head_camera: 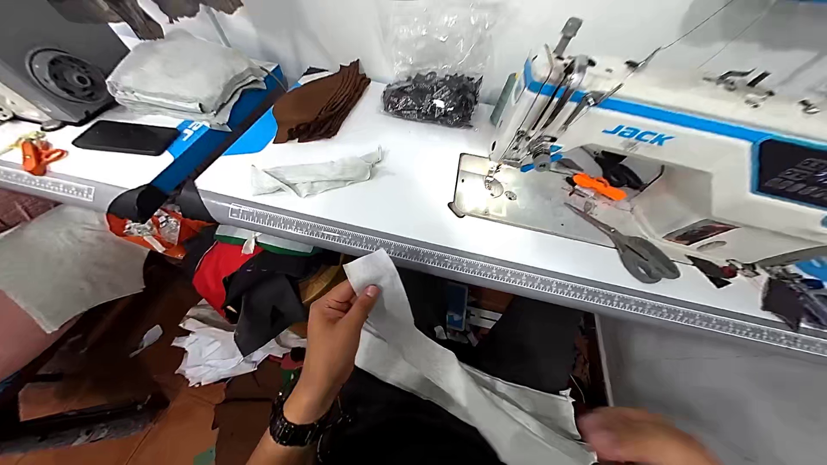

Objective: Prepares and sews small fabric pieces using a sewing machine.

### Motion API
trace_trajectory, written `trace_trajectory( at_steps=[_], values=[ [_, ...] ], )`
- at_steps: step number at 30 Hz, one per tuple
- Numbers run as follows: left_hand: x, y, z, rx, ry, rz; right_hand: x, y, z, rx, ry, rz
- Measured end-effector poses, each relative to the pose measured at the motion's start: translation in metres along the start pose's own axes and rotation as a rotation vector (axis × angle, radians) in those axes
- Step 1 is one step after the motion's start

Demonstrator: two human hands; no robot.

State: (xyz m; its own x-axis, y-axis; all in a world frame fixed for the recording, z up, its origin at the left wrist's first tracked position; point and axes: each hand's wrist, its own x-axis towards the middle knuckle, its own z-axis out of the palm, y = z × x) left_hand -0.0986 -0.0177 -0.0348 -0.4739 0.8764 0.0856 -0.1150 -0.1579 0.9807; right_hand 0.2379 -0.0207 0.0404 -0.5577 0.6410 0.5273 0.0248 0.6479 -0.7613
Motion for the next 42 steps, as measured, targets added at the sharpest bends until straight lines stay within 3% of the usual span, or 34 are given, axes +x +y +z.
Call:
trace_trajectory(
  at_steps=[2, 4, 8, 11, 14, 31, 35, 39, 42],
  values=[
    [-0.001, 0.010, 0.023, -0.085, -0.078, 0.040, 0.018, 0.005, 0.026, 0.254, -0.020, 0.004],
    [-0.004, 0.016, 0.046, -0.150, -0.154, 0.080, 0.037, 0.006, 0.053, 0.317, -0.014, 0.013],
    [-0.019, 0.027, 0.082, -0.273, -0.272, 0.133, 0.071, 0.021, 0.089, 0.206, 0.234, -0.001],
    [-0.027, 0.028, 0.094, -0.430, -0.328, 0.094, 0.086, 0.037, 0.090, 0.080, 0.439, -0.040],
    [-0.027, 0.027, 0.097, -0.489, -0.343, 0.081, 0.091, 0.042, 0.083, 0.038, 0.523, -0.019],
    [-0.037, 0.036, 0.090, -0.631, -0.423, 0.005, 0.091, 0.043, 0.083, 0.048, 0.573, 0.015],
    [-0.036, 0.034, 0.089, -0.617, -0.445, 0.081, 0.091, 0.044, 0.087, 0.011, 0.609, 0.029],
    [-0.035, 0.036, 0.093, -0.476, -0.303, 0.108, 0.090, 0.045, 0.089, -0.010, 0.627, 0.102],
    [-0.032, 0.039, 0.093, -0.464, -0.264, 0.066, 0.088, 0.051, 0.082, 0.015, 0.532, 0.177]
  ],
)
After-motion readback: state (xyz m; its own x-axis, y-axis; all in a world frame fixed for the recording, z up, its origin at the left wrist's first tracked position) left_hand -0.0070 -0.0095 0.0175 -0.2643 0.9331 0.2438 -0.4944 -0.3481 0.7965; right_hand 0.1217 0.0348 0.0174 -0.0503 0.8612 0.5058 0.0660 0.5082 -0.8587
